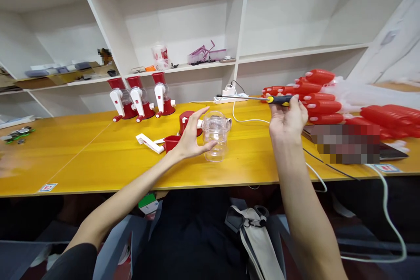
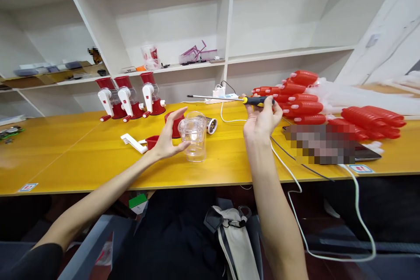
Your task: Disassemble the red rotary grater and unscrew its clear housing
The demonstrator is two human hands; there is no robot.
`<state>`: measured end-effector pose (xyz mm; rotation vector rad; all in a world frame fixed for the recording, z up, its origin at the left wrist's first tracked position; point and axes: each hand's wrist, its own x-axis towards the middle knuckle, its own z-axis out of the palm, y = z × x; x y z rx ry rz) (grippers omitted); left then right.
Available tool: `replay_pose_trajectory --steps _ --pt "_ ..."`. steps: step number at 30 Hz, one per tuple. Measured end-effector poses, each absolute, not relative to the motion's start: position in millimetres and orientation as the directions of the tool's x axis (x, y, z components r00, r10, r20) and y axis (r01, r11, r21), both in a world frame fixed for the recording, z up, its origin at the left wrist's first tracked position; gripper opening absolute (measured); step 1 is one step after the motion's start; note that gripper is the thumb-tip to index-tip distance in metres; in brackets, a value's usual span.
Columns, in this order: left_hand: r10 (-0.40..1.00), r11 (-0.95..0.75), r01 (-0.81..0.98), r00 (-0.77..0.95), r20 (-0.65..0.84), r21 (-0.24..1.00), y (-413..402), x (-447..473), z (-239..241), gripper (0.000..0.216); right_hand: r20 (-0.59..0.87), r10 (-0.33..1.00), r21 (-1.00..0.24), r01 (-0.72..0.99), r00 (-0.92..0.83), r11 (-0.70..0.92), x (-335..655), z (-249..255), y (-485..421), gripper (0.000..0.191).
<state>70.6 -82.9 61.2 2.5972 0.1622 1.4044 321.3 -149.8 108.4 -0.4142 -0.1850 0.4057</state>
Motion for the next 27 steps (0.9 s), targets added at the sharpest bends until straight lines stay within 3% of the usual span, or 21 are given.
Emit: replay_pose_trajectory --steps 5,13,19,27 --pt "-0.016 -0.982 -0.161 0.596 0.803 0.100 -64.3 88.6 53.2 0.094 0.154 0.346 -0.437 -0.250 0.926 0.864 322.4 111.4 -157.8 0.014" --pt "0.077 -0.987 -0.076 0.546 0.834 0.141 -70.8 83.0 38.7 0.084 0.240 0.417 -0.496 -0.259 0.877 0.829 306.2 109.6 -157.8 0.012" --pt "0.056 -0.998 0.002 0.437 0.898 0.061 -73.7 86.3 34.4 0.092 0.301 0.314 -0.484 -0.139 0.900 0.864 303.0 114.5 -165.7 0.014" --pt "0.118 -0.990 0.120 0.424 0.898 0.073 -71.0 85.3 38.4 0.072 0.308 0.288 -0.489 -0.109 0.907 0.865 311.4 112.8 -165.4 0.013"
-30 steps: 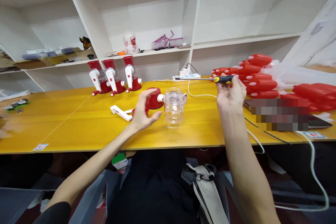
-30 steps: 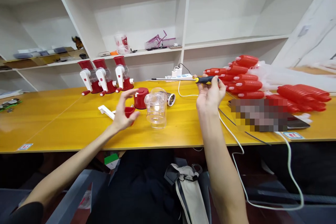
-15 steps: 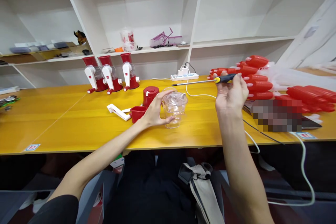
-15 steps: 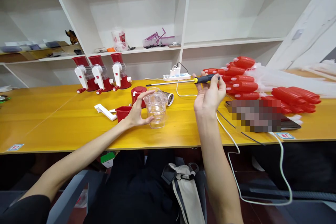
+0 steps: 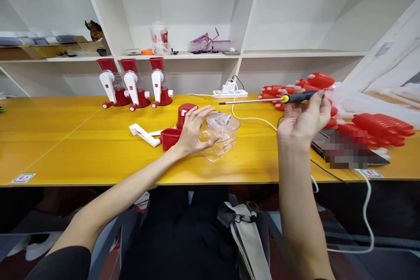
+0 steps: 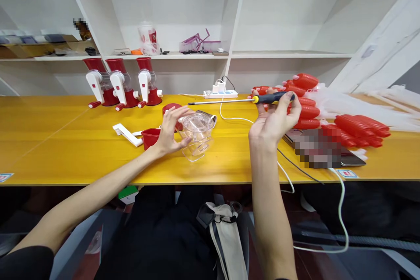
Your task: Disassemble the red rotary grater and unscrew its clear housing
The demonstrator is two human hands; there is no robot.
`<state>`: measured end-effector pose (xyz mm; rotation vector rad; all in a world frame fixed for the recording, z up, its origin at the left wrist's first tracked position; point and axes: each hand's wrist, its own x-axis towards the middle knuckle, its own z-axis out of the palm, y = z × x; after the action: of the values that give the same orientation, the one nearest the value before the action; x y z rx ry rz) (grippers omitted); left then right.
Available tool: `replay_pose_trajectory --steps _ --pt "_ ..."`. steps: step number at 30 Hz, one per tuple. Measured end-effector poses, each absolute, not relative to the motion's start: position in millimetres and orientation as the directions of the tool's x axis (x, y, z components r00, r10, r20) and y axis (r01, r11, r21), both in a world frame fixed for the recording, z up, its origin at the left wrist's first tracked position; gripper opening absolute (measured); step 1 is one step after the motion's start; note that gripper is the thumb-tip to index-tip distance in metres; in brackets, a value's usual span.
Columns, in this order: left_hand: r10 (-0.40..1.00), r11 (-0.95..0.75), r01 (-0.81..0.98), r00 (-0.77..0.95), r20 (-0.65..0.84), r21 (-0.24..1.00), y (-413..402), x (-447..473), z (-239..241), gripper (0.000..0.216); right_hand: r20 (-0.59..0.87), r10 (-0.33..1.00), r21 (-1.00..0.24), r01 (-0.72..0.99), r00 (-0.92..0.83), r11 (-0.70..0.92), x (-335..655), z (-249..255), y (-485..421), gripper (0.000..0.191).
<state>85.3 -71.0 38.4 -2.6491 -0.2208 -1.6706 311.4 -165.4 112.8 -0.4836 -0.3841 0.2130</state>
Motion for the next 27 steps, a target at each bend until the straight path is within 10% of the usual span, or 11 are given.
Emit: replay_pose_trajectory --steps 27 --pt "0.223 -0.975 0.086 0.382 0.897 0.206 -76.6 86.5 41.4 0.077 0.357 0.213 -0.485 -0.014 0.909 0.874 312.4 108.7 -165.4 0.031"
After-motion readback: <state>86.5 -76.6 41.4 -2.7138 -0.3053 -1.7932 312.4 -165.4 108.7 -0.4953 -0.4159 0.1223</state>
